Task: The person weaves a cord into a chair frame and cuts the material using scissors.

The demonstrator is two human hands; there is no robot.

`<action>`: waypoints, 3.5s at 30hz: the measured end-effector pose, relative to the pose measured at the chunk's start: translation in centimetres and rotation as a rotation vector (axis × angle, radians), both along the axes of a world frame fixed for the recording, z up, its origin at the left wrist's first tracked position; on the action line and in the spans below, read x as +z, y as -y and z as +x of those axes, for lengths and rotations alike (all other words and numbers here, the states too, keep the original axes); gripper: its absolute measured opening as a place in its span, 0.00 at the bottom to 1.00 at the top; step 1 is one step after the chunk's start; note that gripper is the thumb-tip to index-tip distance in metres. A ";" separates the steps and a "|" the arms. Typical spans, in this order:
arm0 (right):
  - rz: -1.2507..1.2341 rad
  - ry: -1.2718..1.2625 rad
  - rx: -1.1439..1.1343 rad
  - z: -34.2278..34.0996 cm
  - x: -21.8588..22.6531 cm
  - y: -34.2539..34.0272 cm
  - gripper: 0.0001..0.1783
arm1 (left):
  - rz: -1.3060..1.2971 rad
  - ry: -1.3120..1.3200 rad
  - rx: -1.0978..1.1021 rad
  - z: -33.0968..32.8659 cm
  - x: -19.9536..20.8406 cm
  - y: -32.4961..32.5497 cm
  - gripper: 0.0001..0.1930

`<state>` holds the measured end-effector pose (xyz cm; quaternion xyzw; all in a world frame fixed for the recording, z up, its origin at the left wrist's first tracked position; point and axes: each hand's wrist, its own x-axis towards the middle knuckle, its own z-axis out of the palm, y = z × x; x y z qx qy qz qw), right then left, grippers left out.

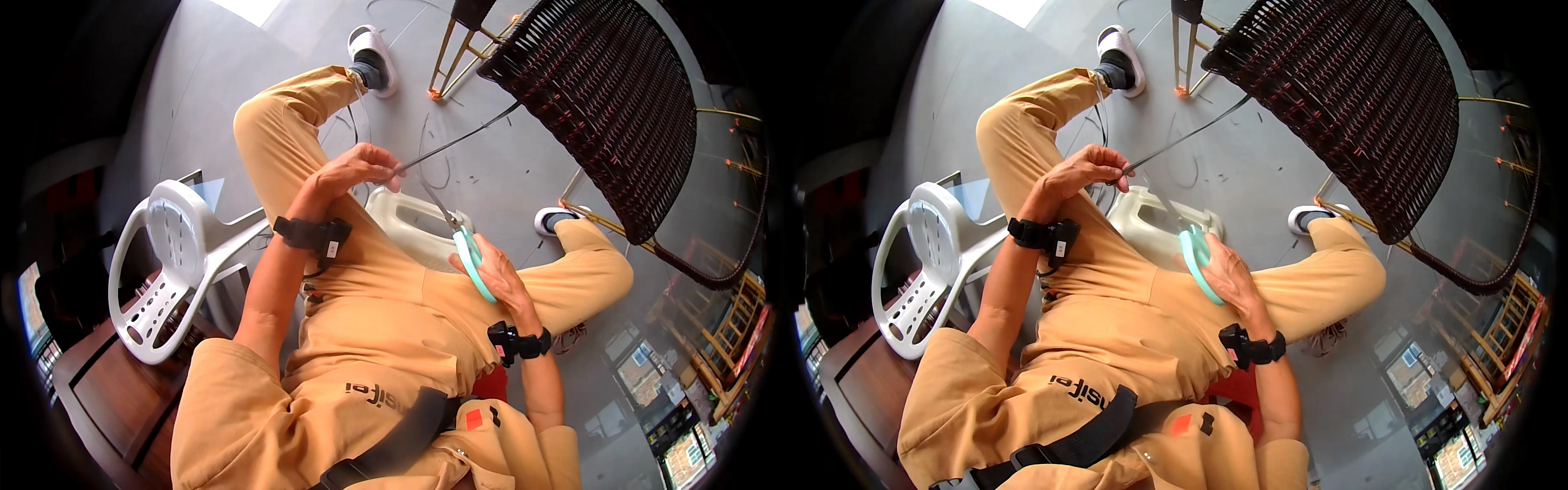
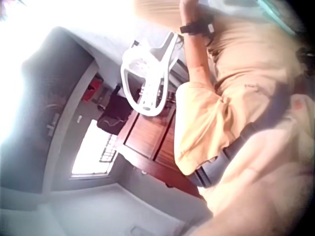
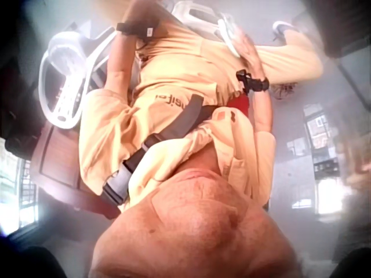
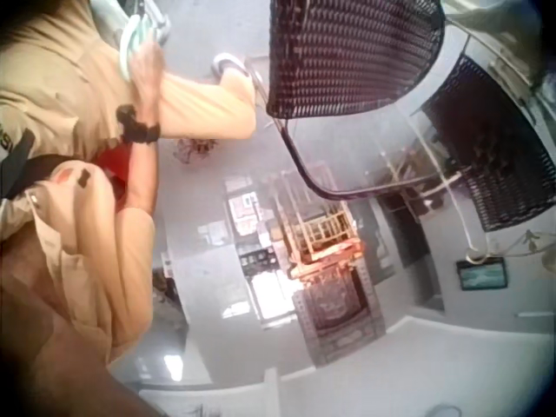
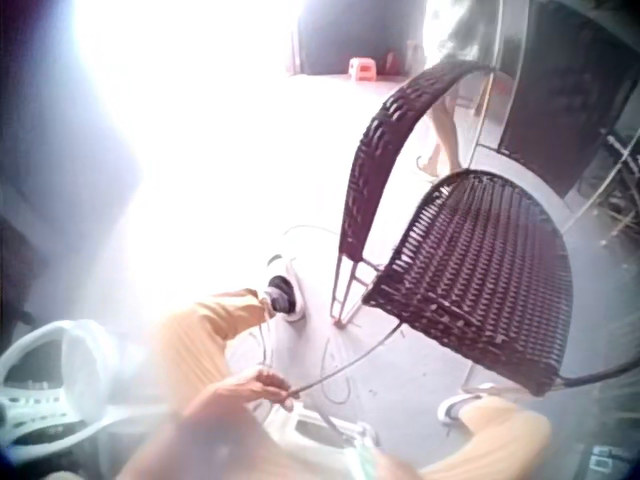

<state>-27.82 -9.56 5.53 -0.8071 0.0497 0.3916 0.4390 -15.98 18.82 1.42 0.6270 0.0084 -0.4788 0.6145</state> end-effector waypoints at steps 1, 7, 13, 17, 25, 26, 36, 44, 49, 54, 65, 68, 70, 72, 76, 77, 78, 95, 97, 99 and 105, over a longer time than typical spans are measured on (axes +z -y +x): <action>0.009 0.009 -0.009 0.1 -0.1 -0.2 0.23 | 0.002 -0.018 0.020 -0.1 0.1 0.0 0.10; 0.101 -0.069 -0.142 0.7 0.1 -0.2 0.22 | -0.062 -0.106 0.041 -0.4 -1.1 0.1 0.09; 0.189 -0.172 -0.224 2.5 0.0 -0.2 0.29 | -0.060 -0.061 0.055 -0.6 -1.6 0.7 0.07; 0.072 -0.181 -0.128 3.0 0.1 -0.4 0.29 | -0.007 -0.059 -0.004 -0.3 -2.1 0.6 0.07; 0.033 -0.139 -0.077 3.0 -0.8 -1.1 0.30 | 0.002 -0.058 -0.042 -0.2 -2.2 0.7 0.06; 0.025 -0.120 -0.067 3.0 -0.9 -1.1 0.30 | -0.007 -0.053 -0.047 -0.2 -2.3 0.7 0.06; 0.088 0.022 -0.069 2.6 -1.8 -1.0 0.24 | 0.002 -0.054 -0.025 -0.3 -3.3 0.7 0.08; 0.026 0.150 -0.096 1.9 -0.8 -0.5 0.24 | 0.172 0.128 -0.056 0.0 -4.0 0.4 0.06; -0.094 0.319 -0.213 -0.7 1.2 2.0 0.21 | 0.151 0.702 0.342 4.1 3.2 -0.3 0.09; -0.064 0.207 -0.515 -4.4 5.1 5.4 0.12 | 0.061 1.130 0.596 12.5 8.0 -12.4 0.15; -0.222 0.578 -1.606 -19.4 9.9 7.8 0.11 | 0.557 1.354 0.312 9.6 18.2 -13.4 0.23; -0.132 0.677 -1.892 -23.6 13.7 7.6 0.10 | 0.438 1.239 0.310 11.3 14.9 -6.7 0.22; -0.116 0.776 -2.128 -27.5 16.2 6.8 0.09 | 0.358 1.214 0.246 12.1 14.1 -2.5 0.22; -0.420 0.894 -2.320 -32.9 18.3 5.7 0.09 | 0.283 1.182 0.192 12.4 13.7 0.9 0.22; -0.817 0.557 -2.583 -43.0 22.5 3.6 0.15 | 0.202 1.171 0.127 12.9 13.9 4.6 0.23; -0.981 0.310 -2.504 -45.3 25.4 1.7 0.18 | 0.185 1.115 0.074 13.0 12.4 6.1 0.23; -1.237 0.035 -2.336 -48.8 25.9 0.7 0.21 | 0.168 1.100 0.061 13.1 11.9 6.8 0.23; -1.432 0.012 -1.285 -45.6 26.7 5.6 0.22 | 0.003 0.934 0.186 14.9 16.1 6.9 0.27; -1.135 0.202 -1.273 -36.8 22.4 9.9 0.21 | -0.027 0.808 0.266 16.4 14.2 5.4 0.28; -0.727 0.293 -1.197 -27.6 18.7 13.7 0.24 | -0.058 0.666 0.122 16.3 12.2 5.9 0.29; -0.246 0.288 -1.143 -9.9 9.8 24.7 0.44 | -0.065 0.491 0.284 17.7 4.8 4.8 0.21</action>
